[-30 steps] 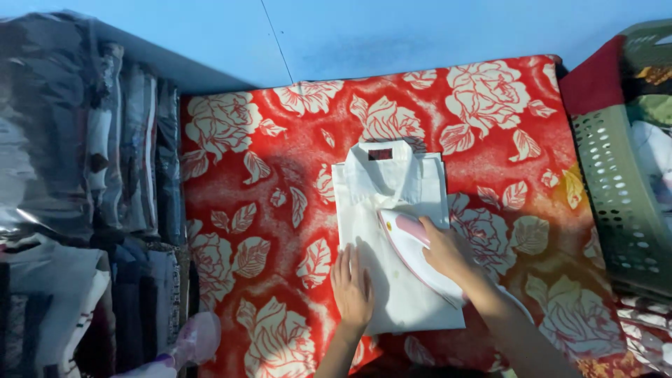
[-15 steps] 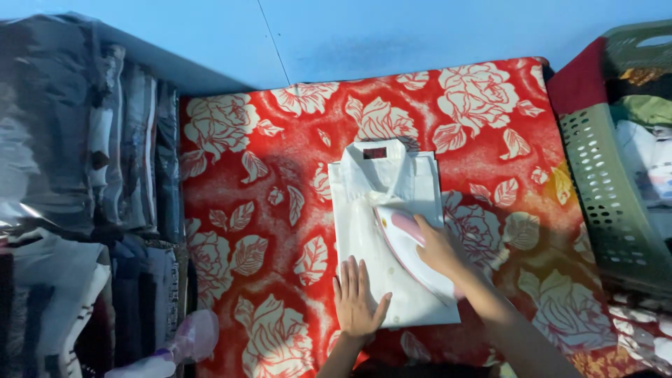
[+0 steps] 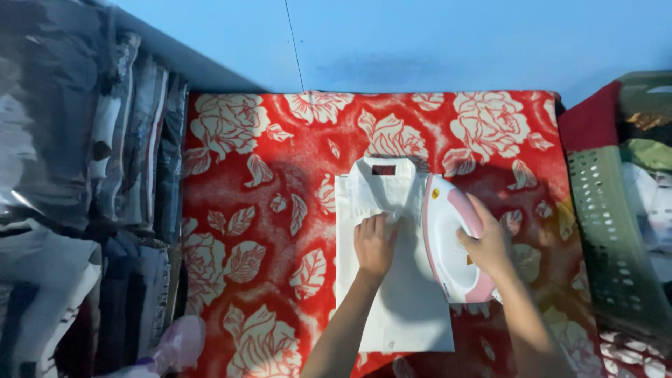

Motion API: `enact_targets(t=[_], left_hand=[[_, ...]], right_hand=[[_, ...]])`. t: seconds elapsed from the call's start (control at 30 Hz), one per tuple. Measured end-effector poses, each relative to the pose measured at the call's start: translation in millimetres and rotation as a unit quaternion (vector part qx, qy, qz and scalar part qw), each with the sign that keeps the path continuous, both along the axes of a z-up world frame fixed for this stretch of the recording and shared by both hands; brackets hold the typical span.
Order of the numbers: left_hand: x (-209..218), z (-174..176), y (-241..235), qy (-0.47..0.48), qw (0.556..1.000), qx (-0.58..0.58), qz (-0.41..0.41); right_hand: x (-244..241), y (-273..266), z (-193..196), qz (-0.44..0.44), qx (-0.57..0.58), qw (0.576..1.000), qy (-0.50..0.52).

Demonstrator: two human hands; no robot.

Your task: Ironing and folding a white long-sleeved shirt on a flat surface

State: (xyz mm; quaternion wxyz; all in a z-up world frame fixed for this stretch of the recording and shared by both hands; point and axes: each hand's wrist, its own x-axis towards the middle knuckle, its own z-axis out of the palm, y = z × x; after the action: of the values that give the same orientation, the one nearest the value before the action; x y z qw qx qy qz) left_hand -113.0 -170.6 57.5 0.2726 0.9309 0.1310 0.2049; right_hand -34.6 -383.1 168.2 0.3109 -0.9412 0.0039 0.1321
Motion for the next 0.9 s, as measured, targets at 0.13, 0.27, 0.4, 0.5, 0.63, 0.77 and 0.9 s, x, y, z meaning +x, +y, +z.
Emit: enact_targets(t=[0.13,0.27,0.4,0.5,0.63,0.77,0.9], left_hand=[[25,3,4,0.044,0.997,-0.058,-0.003],[35,-25,5,0.084,0.993,-0.077,0.004],[36,4,13,0.080,0.994,-0.068,-0.031],[31,16,16,0.075,0.985,-0.148,-0.042],[29,17,17,0.051,0.989,-0.138,-0.017],[31,-17,7,0.092,0.989,-0.089,0.073],[34,1,22,0.051,0.997,-0.002,0.058]], right_hand=[[14,22,1,-0.012,-0.023,0.999,0.043],[27,42,1,-0.005,-0.048,0.997,0.060],[35,42,-38,0.020,-0.096,0.994,0.055],[36,61,-44,0.004,-0.080,0.993,0.085],[39,75,-47,0.004,-0.090,0.989,0.114],[39,78,-43,0.009,-0.116,0.982,0.151],[52,83,-61,0.020,-0.162,0.976,0.141]])
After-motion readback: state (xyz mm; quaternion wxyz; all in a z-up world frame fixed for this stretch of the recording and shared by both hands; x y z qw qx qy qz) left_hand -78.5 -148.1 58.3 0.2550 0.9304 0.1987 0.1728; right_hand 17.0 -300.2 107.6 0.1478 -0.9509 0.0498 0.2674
